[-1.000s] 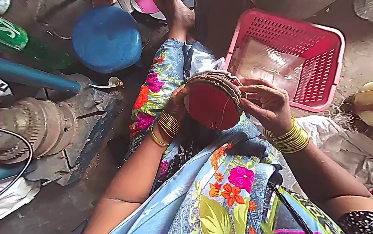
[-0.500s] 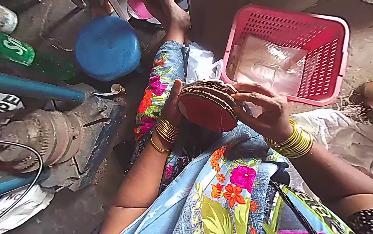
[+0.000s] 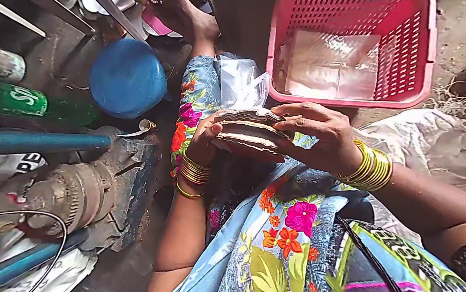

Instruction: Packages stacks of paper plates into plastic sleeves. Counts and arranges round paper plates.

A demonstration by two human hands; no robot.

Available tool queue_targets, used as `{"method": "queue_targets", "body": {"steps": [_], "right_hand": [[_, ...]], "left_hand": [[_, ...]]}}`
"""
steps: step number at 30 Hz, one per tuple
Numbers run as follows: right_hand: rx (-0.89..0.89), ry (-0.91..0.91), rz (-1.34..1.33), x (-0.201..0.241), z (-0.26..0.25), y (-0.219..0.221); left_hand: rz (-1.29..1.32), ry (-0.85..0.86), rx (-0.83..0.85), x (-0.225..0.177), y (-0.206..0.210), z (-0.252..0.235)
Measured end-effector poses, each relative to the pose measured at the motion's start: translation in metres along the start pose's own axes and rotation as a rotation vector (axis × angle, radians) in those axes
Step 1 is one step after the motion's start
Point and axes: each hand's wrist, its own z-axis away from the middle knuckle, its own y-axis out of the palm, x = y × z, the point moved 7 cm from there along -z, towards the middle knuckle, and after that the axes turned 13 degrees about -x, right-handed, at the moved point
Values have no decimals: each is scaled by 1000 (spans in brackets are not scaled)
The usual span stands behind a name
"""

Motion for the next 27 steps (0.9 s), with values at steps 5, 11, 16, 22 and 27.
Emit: {"method": "queue_targets", "body": {"steps": [5, 11, 16, 22, 27], "right_hand": [[-30, -33, -35, 5, 3, -1], [-24, -18, -31, 7, 3, -1], [-11, -18, -26, 7, 3, 0], [-8, -18, -37, 6, 2, 0], [-3, -12, -48, 7, 2, -1]], "left_hand": [[68, 8, 83, -2, 2, -1], [39, 79, 107, -5, 5, 0], [0, 95, 74, -5, 4, 0], [-10, 95, 41, -4, 2, 0], [40, 24, 89, -1, 2, -1]]}}
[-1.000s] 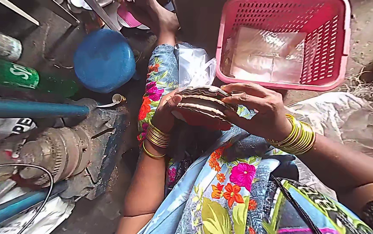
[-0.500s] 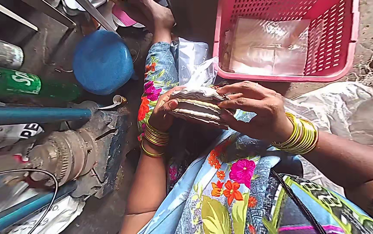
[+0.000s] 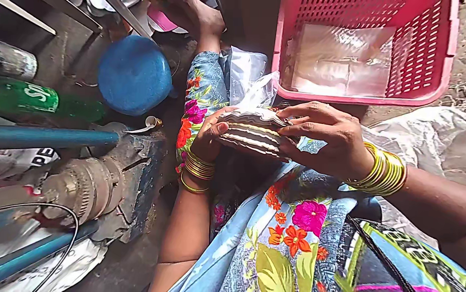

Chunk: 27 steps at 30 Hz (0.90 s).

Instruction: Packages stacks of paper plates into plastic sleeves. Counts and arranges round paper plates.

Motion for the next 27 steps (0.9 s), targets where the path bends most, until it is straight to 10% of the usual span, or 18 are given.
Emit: {"method": "queue_targets", "body": {"steps": [27], "right_hand": [[-17, 9, -4, -1, 0, -1]], "left_hand": [[-13, 62, 125, -4, 4, -1]]}}
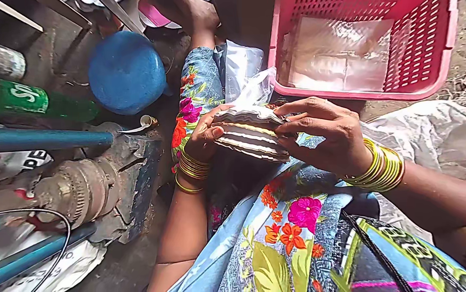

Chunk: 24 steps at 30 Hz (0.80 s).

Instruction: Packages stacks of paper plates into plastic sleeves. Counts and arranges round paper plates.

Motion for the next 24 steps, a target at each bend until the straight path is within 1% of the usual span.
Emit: {"method": "queue_targets", "body": {"steps": [6, 9, 11, 13, 18, 21, 23, 24], "right_hand": [[6, 3, 5, 1, 0, 0], [2, -1, 13, 2, 1, 0], [1, 2, 9, 2, 1, 1], [1, 8, 1, 2, 1, 1], [25, 25, 6, 2, 3, -3], [26, 26, 5, 1, 3, -5], [30, 31, 13, 0, 4, -5], [34, 36, 14, 0, 4, -6]], "left_hand": [[-9, 11, -10, -2, 1, 1], [-39, 19, -54, 1, -2, 0], [-55, -23, -136, 0, -2, 1], [-66, -62, -170, -3, 2, 3], [25, -118, -109, 16, -6, 5], [11, -174, -140, 10, 0, 3], [0, -177, -131, 13, -2, 0], [35, -155, -98, 20, -6, -1]]}}
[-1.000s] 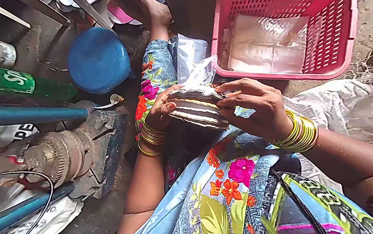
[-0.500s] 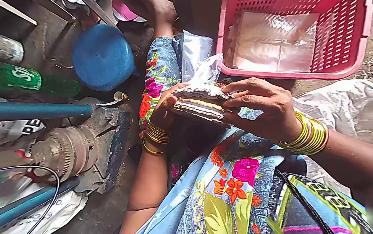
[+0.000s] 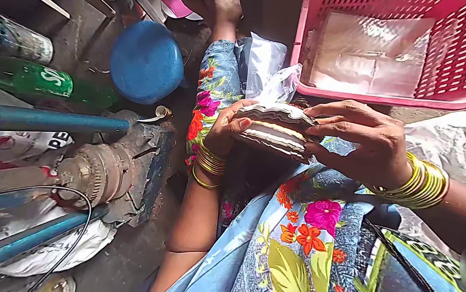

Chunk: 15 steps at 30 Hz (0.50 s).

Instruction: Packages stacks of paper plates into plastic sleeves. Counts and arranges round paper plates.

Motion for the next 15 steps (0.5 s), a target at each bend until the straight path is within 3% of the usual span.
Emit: {"method": "queue_targets", "body": {"steps": [2, 5, 15], "right_hand": [[-1, 3, -1, -2, 1, 0], [-2, 13, -4, -2, 0, -1], [8, 33, -51, -6, -1, -4]], "left_hand": [[123, 32, 98, 15, -10, -6], [64, -24, 29, 1, -1, -4], [16, 19, 52, -7, 3, -3]]}}
